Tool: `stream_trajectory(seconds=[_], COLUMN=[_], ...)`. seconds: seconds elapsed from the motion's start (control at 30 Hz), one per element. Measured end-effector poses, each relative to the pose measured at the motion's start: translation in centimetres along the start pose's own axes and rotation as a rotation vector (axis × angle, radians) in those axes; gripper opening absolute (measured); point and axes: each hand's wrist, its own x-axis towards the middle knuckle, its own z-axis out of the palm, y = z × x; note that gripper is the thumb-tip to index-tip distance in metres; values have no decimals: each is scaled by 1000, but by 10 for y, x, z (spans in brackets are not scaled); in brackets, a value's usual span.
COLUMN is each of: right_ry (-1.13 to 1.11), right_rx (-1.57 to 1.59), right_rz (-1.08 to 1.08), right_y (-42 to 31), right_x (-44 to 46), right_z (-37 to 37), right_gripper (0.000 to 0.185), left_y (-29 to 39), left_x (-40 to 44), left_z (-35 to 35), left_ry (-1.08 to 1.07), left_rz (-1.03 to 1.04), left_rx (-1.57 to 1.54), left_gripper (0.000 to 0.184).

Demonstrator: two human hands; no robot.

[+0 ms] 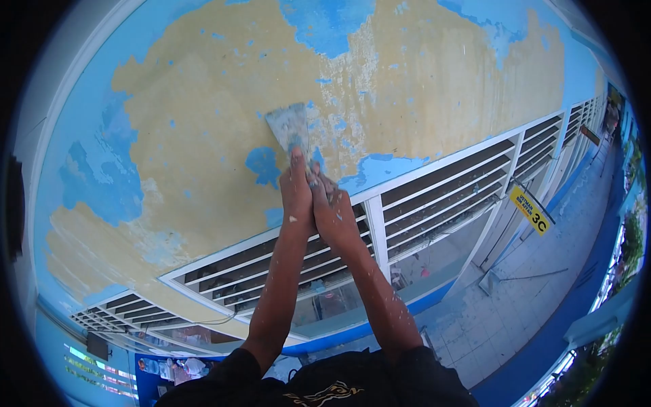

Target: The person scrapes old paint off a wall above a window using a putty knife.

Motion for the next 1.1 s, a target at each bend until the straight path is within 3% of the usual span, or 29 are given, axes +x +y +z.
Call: stream_trajectory(seconds=[0.07,0.17,0.23,0.37,0.43,0.53,0.63,0.7,0.8,0.9,0.97,1.07,1.1], right_ry=[-33,6,38,-23,-101,-24,24,-16,-73,53,124,88,84], right_rx=[-19,-122,-207,-218,-155,-329,-285,-145,-35,-262,-81,-6,15], right_rz=[91,-102,-251,-254,-201,-383,-280,-229,-112,-313,-159,-65,-36], right_y=[-22,30,44,-4,-28,18,27,8,-21,27,84,60,52], right_x=[-6,-13,-8,-1,3,8,-5,-4,6,2,-10,-15,-20], right_z=[1,-5,-9,9,17,13,13,18,19,-1,-17,-21,-21], right_gripper=[51,52,52,51,51,50,48,49,50,51,51,51,51], left_y=[12,-42,-36,7,25,16,-7,25,36,-21,-73,-77,-63], left_x=[2,5,-10,5,9,2,-4,-16,6,13,-4,-11,-13], left_z=[6,-27,-17,-13,-14,-25,-32,-11,-5,-27,-34,-11,-7], left_ry=[-40,7,35,55,-65,-33,7,16,-37,23,40,72,25], left_rz=[-9,7,41,47,51,52,38,-45,6,139,156,206,109], left_rx=[-25,67,7,19,-22,6,3,-26,-70,304,448,288,219], left_gripper=[60,61,61,60,59,59,59,59,59,59,58,60,60])
